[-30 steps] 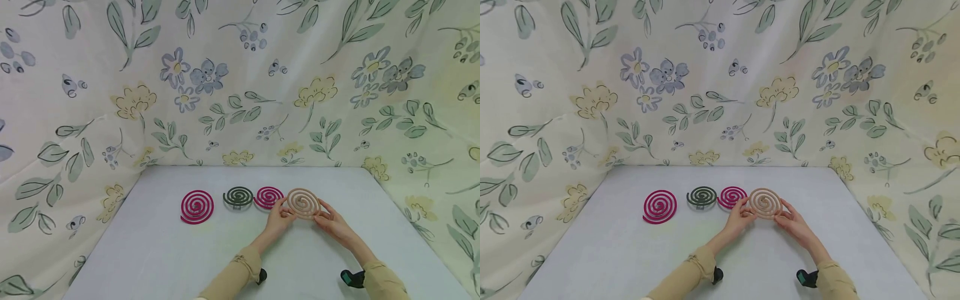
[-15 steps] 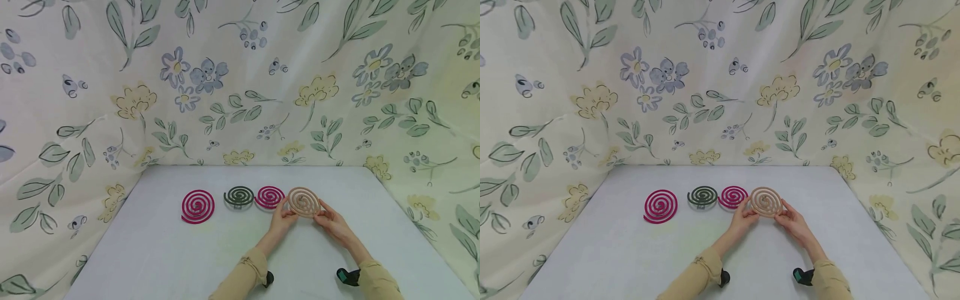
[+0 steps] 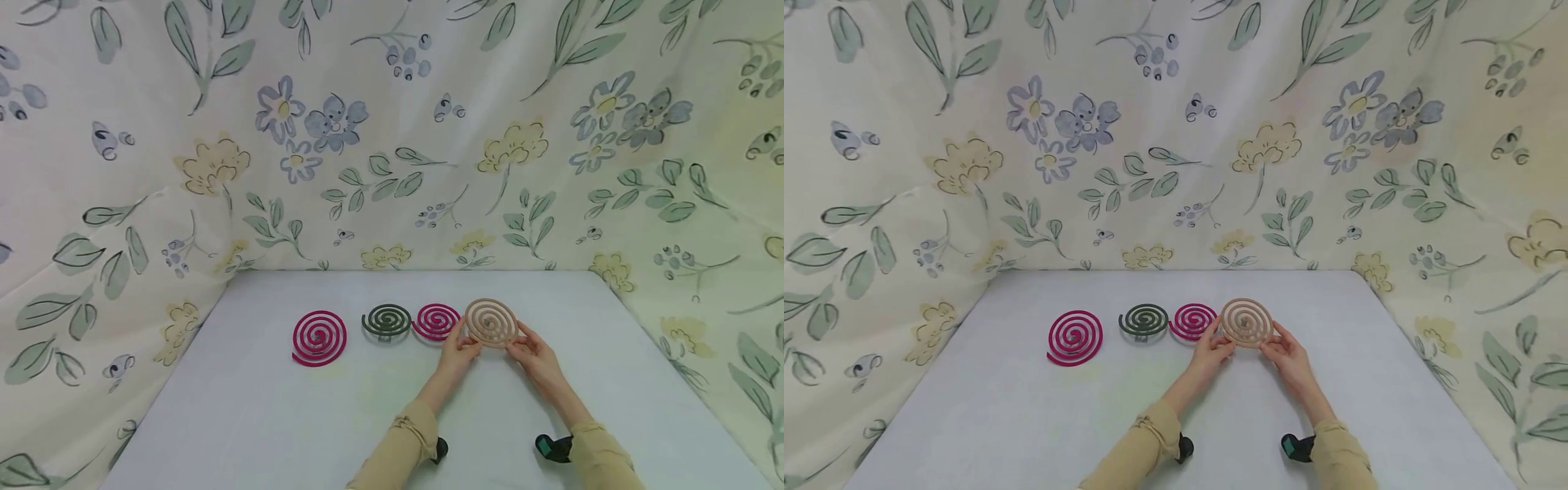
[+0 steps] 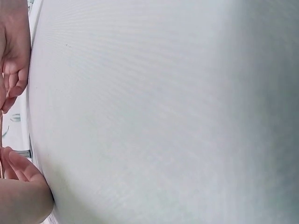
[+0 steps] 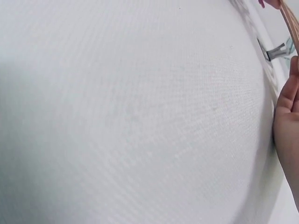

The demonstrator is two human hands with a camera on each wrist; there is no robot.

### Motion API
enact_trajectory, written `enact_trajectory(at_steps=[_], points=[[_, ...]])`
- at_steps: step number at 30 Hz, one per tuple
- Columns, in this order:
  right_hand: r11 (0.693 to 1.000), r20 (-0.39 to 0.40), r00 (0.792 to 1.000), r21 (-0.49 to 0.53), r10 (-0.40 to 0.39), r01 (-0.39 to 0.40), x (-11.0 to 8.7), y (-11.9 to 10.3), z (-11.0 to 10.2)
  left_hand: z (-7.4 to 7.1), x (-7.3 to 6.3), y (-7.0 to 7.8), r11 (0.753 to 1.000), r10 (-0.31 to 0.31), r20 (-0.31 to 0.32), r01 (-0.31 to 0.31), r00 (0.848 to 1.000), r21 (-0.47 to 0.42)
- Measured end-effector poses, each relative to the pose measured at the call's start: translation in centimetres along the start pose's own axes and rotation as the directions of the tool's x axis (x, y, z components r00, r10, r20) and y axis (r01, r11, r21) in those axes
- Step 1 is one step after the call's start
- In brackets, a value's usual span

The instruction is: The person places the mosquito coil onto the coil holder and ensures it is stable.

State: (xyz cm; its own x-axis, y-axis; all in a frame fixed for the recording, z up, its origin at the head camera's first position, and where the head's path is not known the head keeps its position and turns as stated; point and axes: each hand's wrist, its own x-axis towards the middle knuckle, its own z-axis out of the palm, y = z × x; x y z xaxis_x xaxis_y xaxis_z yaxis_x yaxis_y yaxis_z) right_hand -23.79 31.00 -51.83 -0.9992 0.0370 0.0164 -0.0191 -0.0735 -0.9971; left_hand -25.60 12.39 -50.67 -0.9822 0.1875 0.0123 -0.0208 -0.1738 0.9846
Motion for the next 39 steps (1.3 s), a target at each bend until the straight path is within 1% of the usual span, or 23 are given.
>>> enact_trajectory(at_steps=[6,9,12,18,22,28,30,37,39], points=[[0.999,-0.031,0.999,-0.051,-0.009,0.007,0.33,-0.13,-0.02,0.23,0.10,0.21,1.000,-0.027,0.028,0.026,0.999,0.016],[0.998,-0.042,0.999,-0.057,-0.015,0.013,0.43,-0.11,-0.07,0.27,0.06,0.25,0.999,-0.028,0.053,0.026,0.998,0.040],[0.999,-0.049,0.999,-0.050,-0.012,0.010,0.53,-0.06,-0.07,0.22,0.17,0.09,0.999,-0.031,0.075,0.028,0.997,0.038],[0.995,-0.069,0.998,-0.096,0.006,-0.013,0.75,0.29,0.00,-0.18,0.41,-0.32,0.997,-0.058,0.110,0.053,0.992,0.050],[0.995,-0.060,0.998,-0.094,0.008,-0.013,0.79,0.30,0.12,-0.35,0.37,-0.18,0.996,-0.080,0.120,0.073,0.990,0.058],[0.992,-0.054,0.997,-0.110,0.050,-0.056,0.77,0.12,0.25,-0.45,0.41,-0.20,0.995,-0.093,0.140,0.088,0.986,0.042],[0.993,-0.053,0.997,-0.107,0.052,-0.057,0.76,0.10,0.30,-0.47,0.40,-0.20,0.995,-0.098,0.146,0.092,0.984,0.045],[0.992,-0.047,0.996,-0.097,0.074,-0.079,0.82,0.14,0.24,-0.46,0.19,-0.01,0.995,-0.087,0.150,0.079,0.985,0.056],[0.991,-0.046,0.996,-0.107,0.078,-0.082,0.81,0.07,0.22,-0.48,0.13,0.11,0.995,-0.097,0.154,0.089,0.983,0.053]])
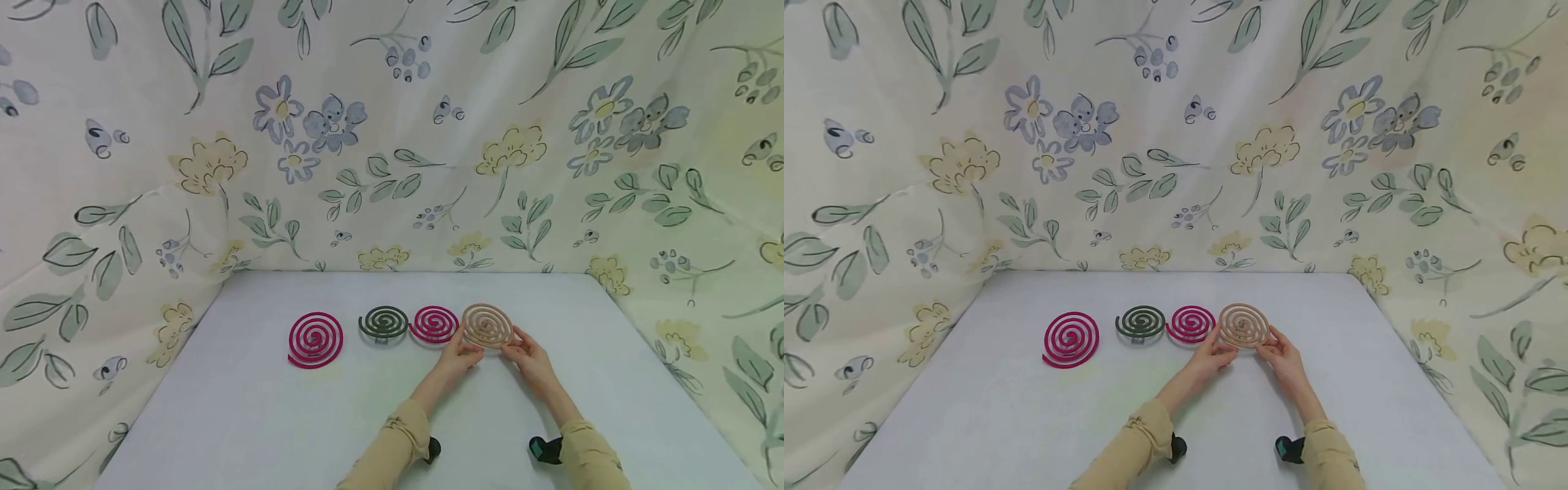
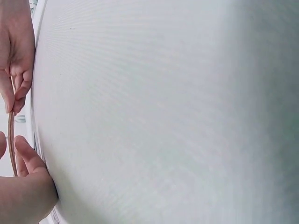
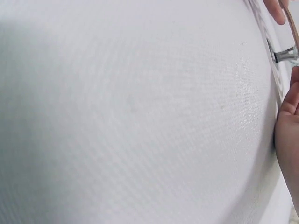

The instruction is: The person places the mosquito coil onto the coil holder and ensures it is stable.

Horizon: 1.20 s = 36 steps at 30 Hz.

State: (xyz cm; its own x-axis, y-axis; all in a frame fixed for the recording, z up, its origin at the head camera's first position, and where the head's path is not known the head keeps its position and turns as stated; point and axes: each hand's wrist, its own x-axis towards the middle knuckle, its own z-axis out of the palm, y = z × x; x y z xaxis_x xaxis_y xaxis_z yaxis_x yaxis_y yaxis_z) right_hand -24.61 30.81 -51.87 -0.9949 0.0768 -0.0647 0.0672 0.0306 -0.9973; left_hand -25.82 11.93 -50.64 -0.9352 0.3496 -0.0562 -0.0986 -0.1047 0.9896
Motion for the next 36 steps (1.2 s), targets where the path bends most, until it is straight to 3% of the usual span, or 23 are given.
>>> enact_trajectory(at_steps=[14,24,36], points=[[0.999,-0.033,0.999,-0.025,-0.026,0.025,0.09,0.17,0.05,-0.32,-0.21,0.09,0.999,0.033,0.031,-0.033,0.999,-0.013],[1.000,-0.027,0.999,-0.004,-0.016,0.016,0.09,0.07,0.22,-0.19,-0.09,0.20,0.998,-0.002,0.013,0.003,1.000,-0.061],[0.998,-0.034,0.999,-0.056,0.012,-0.014,0.10,-0.15,0.29,-0.19,0.18,-0.03,0.999,-0.011,-0.012,0.010,1.000,-0.050]])
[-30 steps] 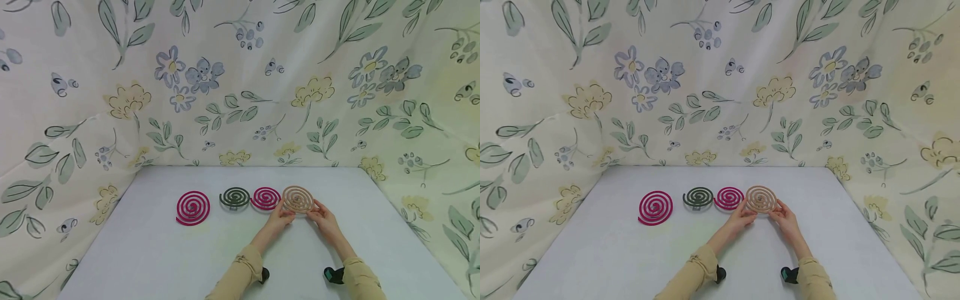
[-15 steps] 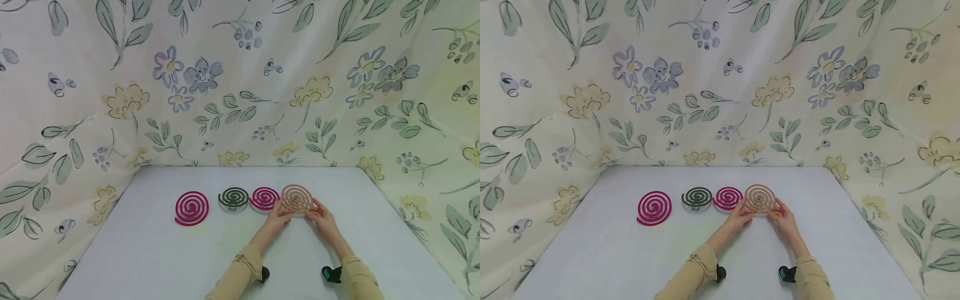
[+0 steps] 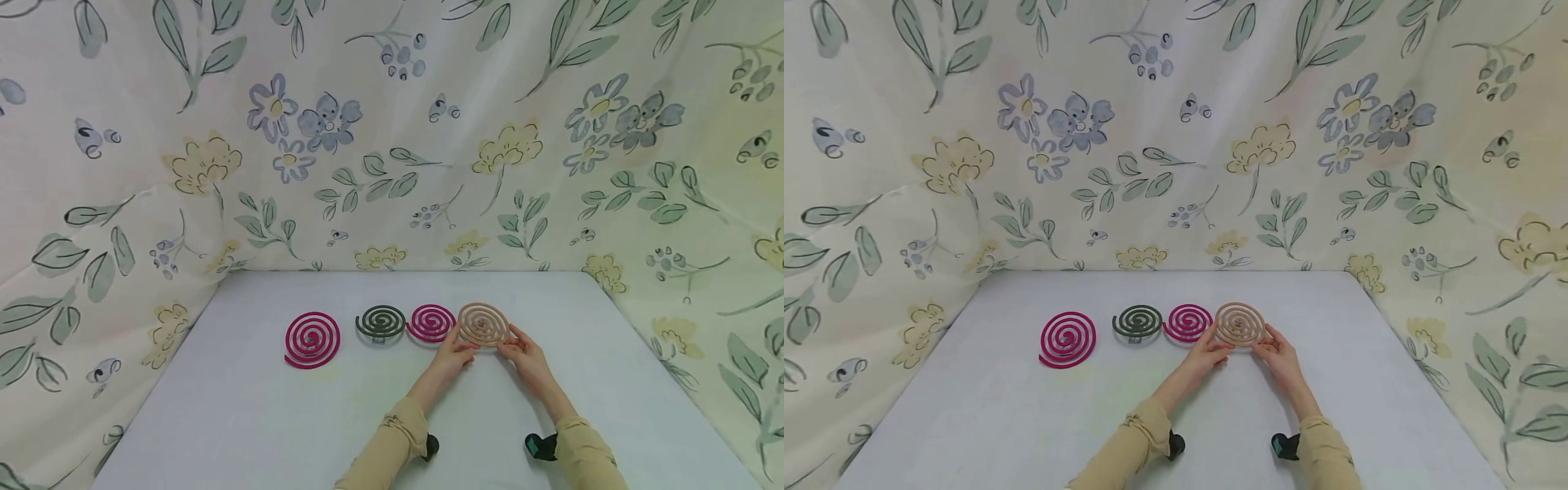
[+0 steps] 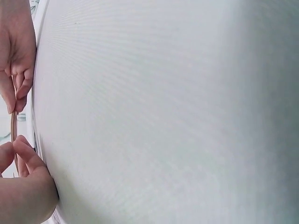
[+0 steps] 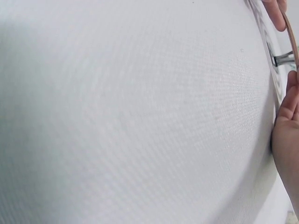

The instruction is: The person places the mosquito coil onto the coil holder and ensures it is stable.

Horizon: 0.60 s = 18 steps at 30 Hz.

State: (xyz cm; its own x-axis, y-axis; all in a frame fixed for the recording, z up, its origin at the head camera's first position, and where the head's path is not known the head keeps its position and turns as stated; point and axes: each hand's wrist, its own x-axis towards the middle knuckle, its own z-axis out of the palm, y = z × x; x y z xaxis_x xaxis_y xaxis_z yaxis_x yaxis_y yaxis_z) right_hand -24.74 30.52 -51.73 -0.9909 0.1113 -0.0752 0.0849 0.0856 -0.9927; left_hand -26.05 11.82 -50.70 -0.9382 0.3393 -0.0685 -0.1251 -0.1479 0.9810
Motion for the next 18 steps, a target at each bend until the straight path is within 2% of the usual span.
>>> enact_trajectory(at_steps=[10,18], points=[[0.997,-0.032,0.998,-0.054,0.046,-0.047,0.21,-0.28,0.15,0.01,-0.22,0.03,1.000,0.019,0.007,-0.019,1.000,0.025],[0.992,-0.073,0.993,-0.079,0.097,-0.103,0.29,-0.62,0.23,-0.11,-0.22,-0.09,1.000,-0.002,-0.004,0.002,1.000,0.022]])
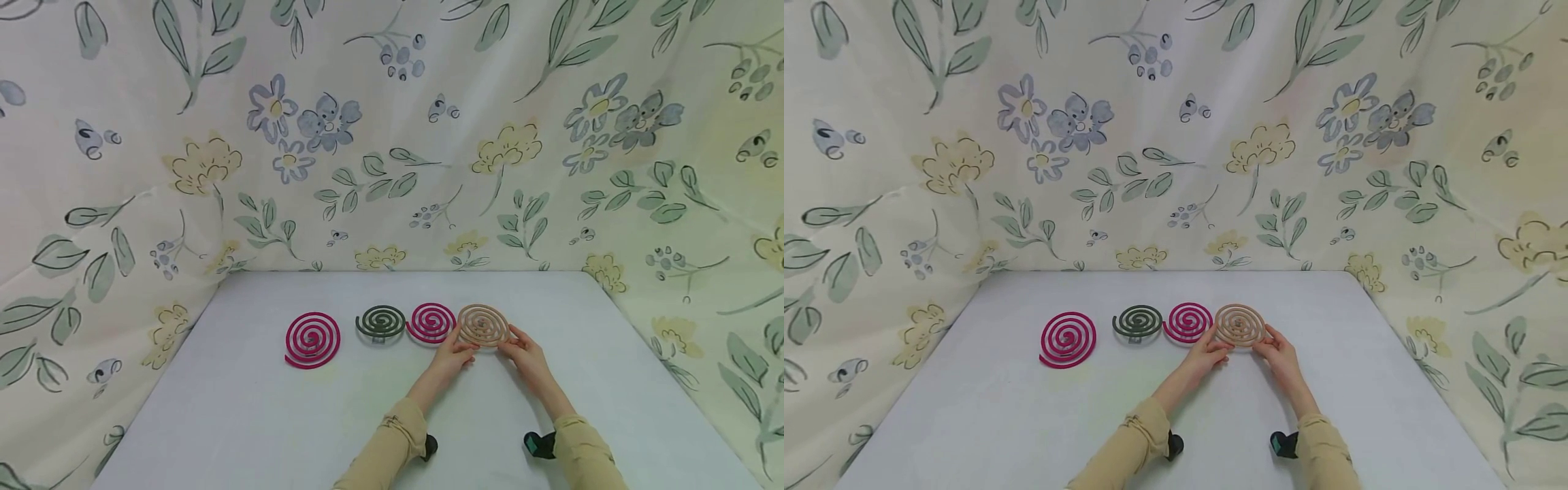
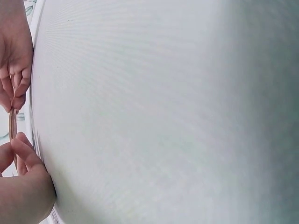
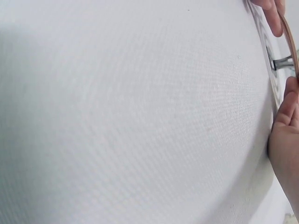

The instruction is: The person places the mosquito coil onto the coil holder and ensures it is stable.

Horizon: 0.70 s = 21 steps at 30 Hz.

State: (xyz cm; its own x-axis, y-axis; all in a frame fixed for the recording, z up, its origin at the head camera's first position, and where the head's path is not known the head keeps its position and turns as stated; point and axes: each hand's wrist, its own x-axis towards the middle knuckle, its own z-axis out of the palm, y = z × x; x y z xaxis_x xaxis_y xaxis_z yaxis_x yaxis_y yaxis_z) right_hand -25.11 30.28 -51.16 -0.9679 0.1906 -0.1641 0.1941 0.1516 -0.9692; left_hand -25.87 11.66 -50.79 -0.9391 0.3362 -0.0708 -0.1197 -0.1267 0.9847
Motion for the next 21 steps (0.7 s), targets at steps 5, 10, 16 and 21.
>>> enact_trajectory(at_steps=[5,10,16,21], points=[[1.000,-0.006,1.000,0.003,0.009,-0.009,0.05,-0.05,0.06,0.00,0.11,-0.14,1.000,0.004,0.007,-0.004,1.000,0.004],[1.000,-0.011,1.000,0.018,0.009,-0.009,0.03,-0.14,0.16,-0.12,0.17,-0.14,1.000,0.020,0.021,-0.020,1.000,0.009],[0.999,-0.010,1.000,0.033,0.017,-0.016,0.02,-0.20,0.23,-0.23,0.11,0.05,1.000,-0.001,0.017,0.001,1.000,-0.001],[0.999,-0.014,1.000,0.035,0.024,-0.024,0.00,-0.18,0.27,-0.25,0.05,0.14,1.000,-0.014,0.009,0.014,1.000,0.011]])
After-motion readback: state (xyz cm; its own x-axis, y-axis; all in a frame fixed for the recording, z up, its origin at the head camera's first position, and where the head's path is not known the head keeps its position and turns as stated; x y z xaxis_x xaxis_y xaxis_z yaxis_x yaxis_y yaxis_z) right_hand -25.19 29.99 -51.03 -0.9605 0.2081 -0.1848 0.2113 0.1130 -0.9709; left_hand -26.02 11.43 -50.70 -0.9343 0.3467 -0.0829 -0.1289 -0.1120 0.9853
